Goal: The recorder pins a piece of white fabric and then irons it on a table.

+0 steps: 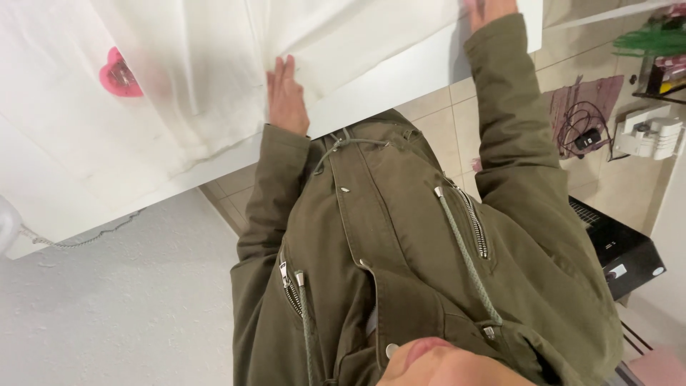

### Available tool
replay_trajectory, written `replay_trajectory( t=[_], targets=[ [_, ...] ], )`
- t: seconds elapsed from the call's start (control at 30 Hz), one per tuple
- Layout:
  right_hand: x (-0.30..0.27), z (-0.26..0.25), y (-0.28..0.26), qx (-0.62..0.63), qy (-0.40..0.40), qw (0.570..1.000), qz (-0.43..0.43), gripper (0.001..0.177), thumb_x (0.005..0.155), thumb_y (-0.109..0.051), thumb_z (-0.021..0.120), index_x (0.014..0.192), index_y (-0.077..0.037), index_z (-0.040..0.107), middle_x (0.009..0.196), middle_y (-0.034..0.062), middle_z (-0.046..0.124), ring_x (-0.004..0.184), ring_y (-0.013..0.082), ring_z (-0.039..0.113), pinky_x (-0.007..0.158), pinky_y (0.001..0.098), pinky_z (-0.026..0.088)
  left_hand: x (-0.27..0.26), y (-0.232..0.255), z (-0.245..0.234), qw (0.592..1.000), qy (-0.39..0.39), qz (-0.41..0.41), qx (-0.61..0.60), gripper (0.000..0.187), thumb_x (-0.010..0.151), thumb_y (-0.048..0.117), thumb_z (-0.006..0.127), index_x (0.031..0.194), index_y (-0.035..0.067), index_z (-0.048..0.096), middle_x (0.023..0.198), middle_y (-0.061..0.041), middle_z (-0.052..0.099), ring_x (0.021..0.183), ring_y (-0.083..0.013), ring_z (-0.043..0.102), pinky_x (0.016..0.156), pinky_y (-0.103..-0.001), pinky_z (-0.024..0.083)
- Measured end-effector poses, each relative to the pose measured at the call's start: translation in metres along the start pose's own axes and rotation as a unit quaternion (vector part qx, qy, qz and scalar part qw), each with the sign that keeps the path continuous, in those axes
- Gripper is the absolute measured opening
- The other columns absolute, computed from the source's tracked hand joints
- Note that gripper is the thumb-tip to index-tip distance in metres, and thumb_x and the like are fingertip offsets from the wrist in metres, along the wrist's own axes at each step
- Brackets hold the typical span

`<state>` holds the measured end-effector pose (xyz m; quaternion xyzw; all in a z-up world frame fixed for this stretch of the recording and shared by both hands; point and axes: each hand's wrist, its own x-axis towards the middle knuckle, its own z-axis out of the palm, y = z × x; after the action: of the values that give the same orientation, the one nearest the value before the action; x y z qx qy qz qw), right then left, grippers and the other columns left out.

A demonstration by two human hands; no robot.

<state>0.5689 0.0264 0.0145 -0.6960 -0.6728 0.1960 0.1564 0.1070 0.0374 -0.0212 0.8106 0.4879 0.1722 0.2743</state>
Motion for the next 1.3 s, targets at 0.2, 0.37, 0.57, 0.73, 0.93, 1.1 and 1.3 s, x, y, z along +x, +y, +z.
replay_trajectory(
  t=[0.2, 0.37, 0.57, 0.73, 0.93, 1.1, 1.3],
  targets=[
    [-0.014, 0.044, -0.072, 0.013, -0.041, 0.994, -0.099, 0.046, 0.105, -0.015, 0.075, 0.147, -0.008, 0.059, 0.162, 0.0206, 0.046, 0.150, 0.0396, 0.042, 0.127, 0.0476, 0.039, -0.033, -0.038, -0.056, 0.890, 0.146, -0.309, -0.301, 0.046, 0.101, -0.006, 0.047, 0.146, 0.000, 0.044, 0.159, -0.025, 0.032, 0.146, -0.0405, 0.042, 0.117, -0.048, 0.048],
    [-0.027, 0.063, -0.066, -0.067, 0.008, 0.992, -0.107, 0.043, 0.102, -0.015, 0.077, 0.143, -0.013, 0.063, 0.164, 0.0205, 0.040, 0.149, 0.0431, 0.038, 0.123, 0.0512, 0.035, -0.058, -0.067, -0.072, 0.966, 0.158, -0.196, -0.054, 0.021, 0.097, -0.014, 0.048, 0.116, -0.003, 0.049, 0.151, -0.026, 0.055, 0.147, -0.0485, 0.039, 0.120, -0.054, 0.042],
    [-0.035, 0.047, -0.041, -0.035, 0.001, 0.997, -0.063, 0.042, 0.102, -0.010, 0.079, 0.140, -0.004, 0.065, 0.152, 0.0215, 0.056, 0.137, 0.0393, 0.053, 0.114, 0.0482, 0.045, -0.068, -0.075, -0.066, 0.964, 0.130, -0.213, -0.095, 0.033, 0.099, -0.010, 0.052, 0.132, -0.004, 0.049, 0.153, -0.025, 0.051, 0.152, -0.0449, 0.036, 0.121, -0.046, 0.042],
    [0.027, 0.106, -0.178, 0.090, -0.017, 0.983, -0.156, 0.017, 0.101, -0.009, 0.080, 0.116, -0.009, 0.072, 0.116, 0.0106, 0.070, 0.109, 0.0263, 0.065, 0.099, 0.0387, 0.056, -0.054, -0.058, -0.030, 0.993, 0.085, -0.081, -0.008, 0.029, 0.105, -0.008, 0.056, 0.133, -0.007, 0.049, 0.163, -0.026, 0.040, 0.158, -0.0385, 0.031, 0.132, -0.054, 0.019],
    [0.072, 0.189, -0.254, 0.162, -0.063, 0.947, -0.269, 0.017, 0.096, -0.010, 0.083, 0.108, -0.010, 0.071, 0.106, 0.0077, 0.066, 0.097, 0.0275, 0.064, 0.083, 0.0404, 0.055, -0.042, -0.031, -0.046, 0.998, 0.047, -0.032, -0.036, 0.008, 0.105, -0.005, 0.051, 0.103, 0.001, 0.047, 0.168, -0.024, 0.030, 0.159, -0.0416, 0.021, 0.132, -0.057, 0.015],
    [0.056, 0.191, -0.268, 0.126, -0.064, 0.952, -0.270, 0.029, 0.086, -0.016, 0.089, 0.102, -0.009, 0.066, 0.106, 0.0086, 0.062, 0.095, 0.0301, 0.057, 0.083, 0.0447, 0.048, -0.052, -0.029, -0.047, 0.997, 0.039, -0.035, -0.063, 0.012, 0.103, -0.007, 0.050, 0.100, 0.003, 0.045, 0.169, -0.025, 0.026, 0.160, -0.0433, 0.017, 0.132, -0.061, 0.010],
    [0.057, 0.195, -0.266, 0.048, -0.002, 0.960, -0.277, 0.025, 0.088, -0.014, 0.088, 0.101, -0.013, 0.067, 0.105, 0.0040, 0.063, 0.095, 0.0269, 0.058, 0.083, 0.0439, 0.047, -0.050, -0.040, -0.040, 0.996, 0.045, -0.007, -0.075, 0.013, 0.100, -0.006, 0.052, 0.097, 0.004, 0.043, 0.168, -0.028, 0.023, 0.159, -0.0456, 0.015, 0.131, -0.063, 0.007]
  ],
)
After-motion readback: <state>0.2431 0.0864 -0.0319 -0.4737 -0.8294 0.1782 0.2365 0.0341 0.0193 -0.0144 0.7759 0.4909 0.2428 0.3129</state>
